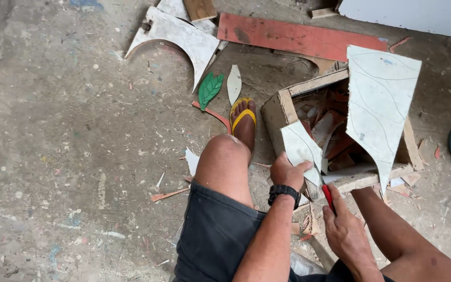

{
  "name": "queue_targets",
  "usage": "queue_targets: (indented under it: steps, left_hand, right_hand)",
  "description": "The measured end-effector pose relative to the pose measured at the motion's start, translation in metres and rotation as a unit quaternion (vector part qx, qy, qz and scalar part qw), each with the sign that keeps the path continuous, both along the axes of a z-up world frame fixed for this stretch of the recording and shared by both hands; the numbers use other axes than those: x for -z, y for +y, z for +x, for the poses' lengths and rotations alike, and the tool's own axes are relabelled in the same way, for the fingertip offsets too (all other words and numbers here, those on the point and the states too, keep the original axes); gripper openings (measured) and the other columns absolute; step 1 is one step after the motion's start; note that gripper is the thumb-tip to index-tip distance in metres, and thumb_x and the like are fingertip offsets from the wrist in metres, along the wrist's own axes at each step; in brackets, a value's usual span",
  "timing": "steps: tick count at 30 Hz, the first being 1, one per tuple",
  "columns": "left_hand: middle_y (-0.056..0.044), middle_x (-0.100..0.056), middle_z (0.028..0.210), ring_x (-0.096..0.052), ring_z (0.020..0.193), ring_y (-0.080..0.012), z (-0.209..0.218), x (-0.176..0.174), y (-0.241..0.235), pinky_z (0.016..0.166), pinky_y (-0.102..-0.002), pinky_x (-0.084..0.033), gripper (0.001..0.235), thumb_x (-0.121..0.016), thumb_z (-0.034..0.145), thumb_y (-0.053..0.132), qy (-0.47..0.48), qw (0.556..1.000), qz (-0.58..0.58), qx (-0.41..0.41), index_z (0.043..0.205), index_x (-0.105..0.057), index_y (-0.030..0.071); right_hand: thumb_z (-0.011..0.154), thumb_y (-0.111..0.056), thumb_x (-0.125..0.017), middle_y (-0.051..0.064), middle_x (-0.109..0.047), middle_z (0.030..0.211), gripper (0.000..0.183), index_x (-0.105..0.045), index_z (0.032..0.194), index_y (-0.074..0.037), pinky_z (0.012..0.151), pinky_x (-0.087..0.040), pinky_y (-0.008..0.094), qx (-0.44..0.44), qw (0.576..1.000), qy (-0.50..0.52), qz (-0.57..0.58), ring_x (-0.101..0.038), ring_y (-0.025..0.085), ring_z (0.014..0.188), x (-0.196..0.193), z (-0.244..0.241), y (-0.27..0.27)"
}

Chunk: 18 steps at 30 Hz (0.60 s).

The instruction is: Cutting a curved shape from a sheet of material using a utility knife

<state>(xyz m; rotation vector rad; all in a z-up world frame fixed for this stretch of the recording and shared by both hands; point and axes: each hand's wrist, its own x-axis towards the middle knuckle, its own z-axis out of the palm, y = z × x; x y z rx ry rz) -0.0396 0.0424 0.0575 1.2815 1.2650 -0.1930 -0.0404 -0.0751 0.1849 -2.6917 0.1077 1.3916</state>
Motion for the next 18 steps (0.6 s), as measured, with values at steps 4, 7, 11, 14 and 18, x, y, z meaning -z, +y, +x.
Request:
queue_targets:
  steps: [4, 7, 11, 14, 18]
  left_hand:
    - [-0.012, -0.078, 0.102, -0.074, 0.096, -0.0326, 0.002, 0.015, -0.004, 0.082, -0.045, -0.055, 0.042, -0.089, 0.068, 0.031, -0.016, 1.000, 0.004, -0.013, 0.097, -0.068, 0.009]
    - [-0.011, -0.079, 0.103, -0.075, 0.097, -0.0324, 0.003, 0.026, -0.007, 0.085, -0.042, -0.054, 0.044, -0.089, 0.064, 0.031, -0.011, 0.999, 0.028, -0.013, 0.098, -0.070, 0.011]
    - [-0.014, -0.077, 0.107, -0.073, 0.099, -0.0347, 0.007, 0.011, -0.004, 0.085, -0.045, -0.054, 0.048, -0.090, 0.065, 0.034, 0.004, 1.000, 0.019, -0.005, 0.099, -0.066, 0.009]
    - [-0.019, -0.075, 0.109, -0.069, 0.101, -0.0410, 0.004, 0.004, 0.000, 0.084, -0.051, -0.053, 0.049, -0.089, 0.068, 0.034, 0.026, 1.000, 0.009, 0.000, 0.098, -0.063, 0.006]
    - [-0.021, -0.073, 0.117, -0.069, 0.110, -0.0400, 0.005, 0.007, 0.002, 0.091, -0.051, -0.053, 0.052, -0.090, 0.071, 0.034, 0.038, 0.999, 0.002, 0.013, 0.103, -0.061, 0.005]
  right_hand:
    - [0.103, -0.032, -0.040, 0.034, -0.072, 0.113, 0.066, -0.024, 0.167, -0.039, 0.086, -0.051, 0.052, -0.017, 0.999, -0.026, 0.012, -0.070, 0.048, 0.097, 0.002, 0.004, 0.001]
    - [0.099, -0.032, -0.043, 0.026, -0.067, 0.128, 0.068, -0.026, 0.165, -0.039, 0.099, -0.045, 0.052, -0.035, 0.998, -0.041, 0.015, -0.059, 0.054, 0.118, 0.007, 0.003, -0.008]
    - [0.099, -0.032, -0.043, 0.016, -0.068, 0.132, 0.062, -0.032, 0.160, -0.039, 0.098, -0.046, 0.048, -0.032, 0.999, -0.028, 0.004, -0.060, 0.043, 0.123, -0.043, -0.009, -0.018]
    - [0.098, -0.039, -0.044, 0.009, -0.077, 0.123, 0.065, -0.028, 0.159, -0.054, 0.098, -0.053, 0.037, 0.002, 0.996, 0.005, -0.089, -0.069, 0.030, 0.120, -0.067, -0.031, -0.049]
    - [0.097, -0.045, -0.045, 0.010, -0.080, 0.118, 0.070, -0.022, 0.161, -0.060, 0.101, -0.053, 0.038, 0.012, 0.992, 0.022, -0.123, -0.069, 0.037, 0.120, -0.060, -0.038, -0.067]
